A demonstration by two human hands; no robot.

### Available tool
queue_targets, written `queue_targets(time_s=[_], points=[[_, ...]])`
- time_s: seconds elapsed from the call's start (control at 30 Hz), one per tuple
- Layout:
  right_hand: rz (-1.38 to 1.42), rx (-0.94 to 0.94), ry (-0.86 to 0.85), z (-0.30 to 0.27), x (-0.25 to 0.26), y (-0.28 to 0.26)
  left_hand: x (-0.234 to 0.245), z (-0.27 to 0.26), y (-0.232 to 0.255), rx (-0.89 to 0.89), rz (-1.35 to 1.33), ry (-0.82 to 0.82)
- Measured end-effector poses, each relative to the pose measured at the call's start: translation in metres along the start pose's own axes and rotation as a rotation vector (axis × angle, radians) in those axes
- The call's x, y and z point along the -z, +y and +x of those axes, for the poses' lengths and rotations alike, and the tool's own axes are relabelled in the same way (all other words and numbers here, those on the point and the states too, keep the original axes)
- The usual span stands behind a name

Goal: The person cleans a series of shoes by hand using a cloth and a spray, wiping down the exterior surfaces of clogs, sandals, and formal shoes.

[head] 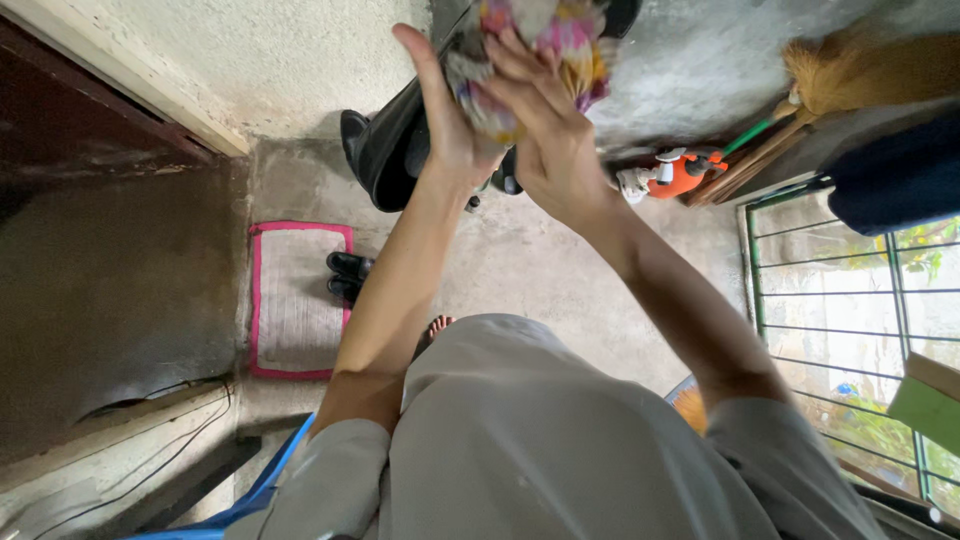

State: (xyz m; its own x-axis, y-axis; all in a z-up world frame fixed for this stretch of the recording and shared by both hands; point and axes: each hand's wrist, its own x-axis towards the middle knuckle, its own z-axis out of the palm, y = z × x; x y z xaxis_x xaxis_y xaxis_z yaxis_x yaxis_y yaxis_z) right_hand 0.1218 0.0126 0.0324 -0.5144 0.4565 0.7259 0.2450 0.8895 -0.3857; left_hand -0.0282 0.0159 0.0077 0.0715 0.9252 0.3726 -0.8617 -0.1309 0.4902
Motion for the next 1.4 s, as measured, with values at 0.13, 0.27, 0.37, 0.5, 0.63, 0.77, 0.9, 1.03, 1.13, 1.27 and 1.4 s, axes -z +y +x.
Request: queue_targets(time_s=[0.13,0.27,0.37,0.5,0.63,0.77,0.9,1.03,1.13,1.27,1.4], points=[[-0.141,0.073,-0.101,-0.028,0.021,0.04,0.019,-0.001,0.012,-0.035,-0.065,-0.01],[0.319,-0.251,0.258,-0.023,0.049,0.076,0.025,-0.004,0.009,0.029,0.052,0.2],[-0.088,-0.075,0.236,-0.007,0.066,0.067,0.033,-0.002,-0.007,0.089,0.133,0.204],[-0.097,0.064,0.026,-0.005,0.027,0.028,0.046,-0.006,-0.038,0.141,0.181,0.074],[-0.278,0.029,0.082,0.005,0.058,0.058,0.037,-0.02,-0.023,0.154,0.76,0.121],[0.052,-0.319,0.364,0.019,0.084,0.088,0.016,-0.027,-0.012,-0.08,1.034,-0.097],[0.058,0.049,0.044,0.024,0.053,0.051,0.047,-0.028,-0.042,-0.106,1.322,-0.142],[0.029,0.214,-0.186,0.02,0.013,-0.019,0.088,-0.031,-0.069,0.069,1.141,-0.192],[-0.03,0.264,-0.216,0.024,0.016,-0.016,0.074,-0.04,-0.049,0.029,0.91,-0.177],[0.234,-0.126,0.036,0.043,0.055,0.03,0.011,-0.046,-0.01,-0.179,1.612,-0.052],[0.392,-0.544,0.05,0.03,0.047,0.005,0.004,-0.038,-0.01,0.153,1.639,0.023]])
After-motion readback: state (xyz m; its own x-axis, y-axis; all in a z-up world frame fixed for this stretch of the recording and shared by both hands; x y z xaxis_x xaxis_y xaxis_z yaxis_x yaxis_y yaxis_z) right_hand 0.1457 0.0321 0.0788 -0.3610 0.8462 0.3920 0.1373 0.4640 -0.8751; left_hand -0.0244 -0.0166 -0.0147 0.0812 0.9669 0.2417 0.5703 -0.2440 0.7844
